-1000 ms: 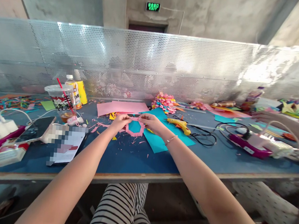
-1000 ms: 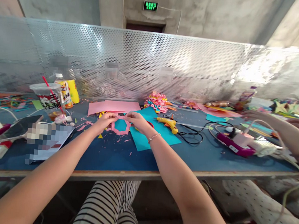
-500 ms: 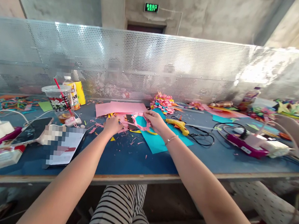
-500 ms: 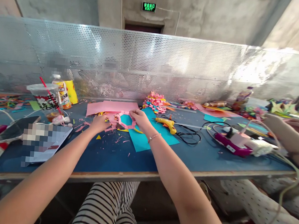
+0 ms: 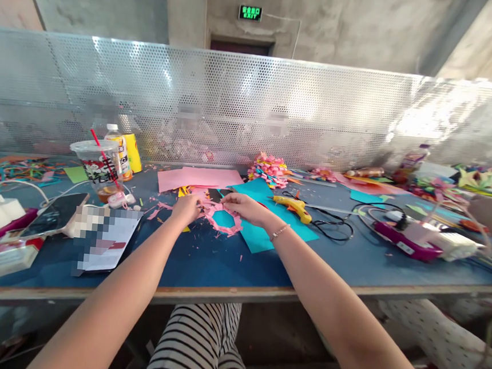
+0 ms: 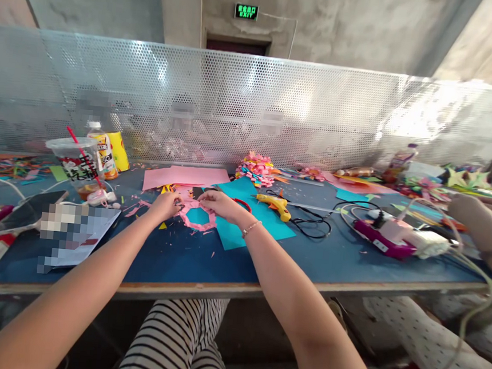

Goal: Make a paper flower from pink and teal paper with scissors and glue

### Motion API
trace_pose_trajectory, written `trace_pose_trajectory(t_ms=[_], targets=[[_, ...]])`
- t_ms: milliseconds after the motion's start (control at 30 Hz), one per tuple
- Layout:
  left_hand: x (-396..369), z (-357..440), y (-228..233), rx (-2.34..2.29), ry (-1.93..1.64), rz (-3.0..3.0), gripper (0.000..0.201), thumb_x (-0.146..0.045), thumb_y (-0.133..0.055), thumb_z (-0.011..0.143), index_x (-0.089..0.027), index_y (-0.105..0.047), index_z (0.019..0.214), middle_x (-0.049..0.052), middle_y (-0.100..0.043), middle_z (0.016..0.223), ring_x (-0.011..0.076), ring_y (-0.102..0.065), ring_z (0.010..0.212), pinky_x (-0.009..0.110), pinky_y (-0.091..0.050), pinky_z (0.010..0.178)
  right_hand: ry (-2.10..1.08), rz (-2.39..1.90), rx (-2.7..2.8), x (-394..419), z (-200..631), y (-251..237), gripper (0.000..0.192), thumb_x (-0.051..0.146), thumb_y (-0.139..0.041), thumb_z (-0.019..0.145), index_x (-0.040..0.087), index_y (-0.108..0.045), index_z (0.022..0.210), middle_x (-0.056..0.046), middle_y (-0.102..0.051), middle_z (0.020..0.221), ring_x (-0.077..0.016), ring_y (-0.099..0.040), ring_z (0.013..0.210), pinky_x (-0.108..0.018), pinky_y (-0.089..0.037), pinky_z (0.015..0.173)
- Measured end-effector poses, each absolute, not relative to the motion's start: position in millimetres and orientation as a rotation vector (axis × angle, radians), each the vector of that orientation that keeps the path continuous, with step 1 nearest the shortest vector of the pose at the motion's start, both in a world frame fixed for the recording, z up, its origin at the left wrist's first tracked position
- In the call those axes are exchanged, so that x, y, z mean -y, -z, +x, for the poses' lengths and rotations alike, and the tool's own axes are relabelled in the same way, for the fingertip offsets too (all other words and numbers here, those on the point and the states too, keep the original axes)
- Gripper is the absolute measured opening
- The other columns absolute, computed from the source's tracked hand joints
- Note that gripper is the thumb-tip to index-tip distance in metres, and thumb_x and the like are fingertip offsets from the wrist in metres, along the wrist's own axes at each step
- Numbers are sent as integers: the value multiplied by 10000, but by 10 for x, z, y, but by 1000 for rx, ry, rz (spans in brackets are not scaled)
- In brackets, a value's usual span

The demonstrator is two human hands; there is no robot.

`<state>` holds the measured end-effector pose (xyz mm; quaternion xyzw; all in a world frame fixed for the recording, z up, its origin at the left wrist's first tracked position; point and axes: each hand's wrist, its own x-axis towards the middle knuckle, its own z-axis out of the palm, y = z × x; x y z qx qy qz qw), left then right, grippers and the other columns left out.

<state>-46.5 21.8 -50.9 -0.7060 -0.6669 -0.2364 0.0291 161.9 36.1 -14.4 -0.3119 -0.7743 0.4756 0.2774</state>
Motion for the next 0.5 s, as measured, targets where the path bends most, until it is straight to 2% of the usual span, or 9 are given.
trace_pose_trajectory(t_ms=[133,267,400,500], targets=[[-267,-488,539,2022,826,-2185,274,-54,-518,654,-153,-634,882,80,-636,855,192,-585,855,266,-434,749,-1265,-840,2097,-404,1632,164,267,354,-584,742,149,-579,914,8,-508,715,-70,-427,588,-198,-313,496],[-271,-453,521,2011,923,-2166,281,-48,-505,664,-144,-609,908,66,-631,821,182,-585,829,280,-441,770,-1230,-826,2114,-446,1639,198,270,334,-594,738,133,-596,919,-24,-553,780,-84,-465,655,-206,-371,559],[-254,-422,498,2025,1075,-2173,307,-63,-531,673,-139,-574,967,69,-635,869,163,-592,796,275,-456,767,-1209,-873,2143,-443,1651,214,296,372,-600,732,157,-602,936,-6,-535,747,-67,-425,591,-179,-327,480],[-250,-424,498,2015,1125,-2203,304,-31,-494,682,-155,-580,946,48,-636,810,147,-598,771,260,-461,757,-1296,-885,2163,-401,1652,205,291,384,-606,723,177,-596,928,-1,-531,752,-61,-416,572,-169,-321,457]])
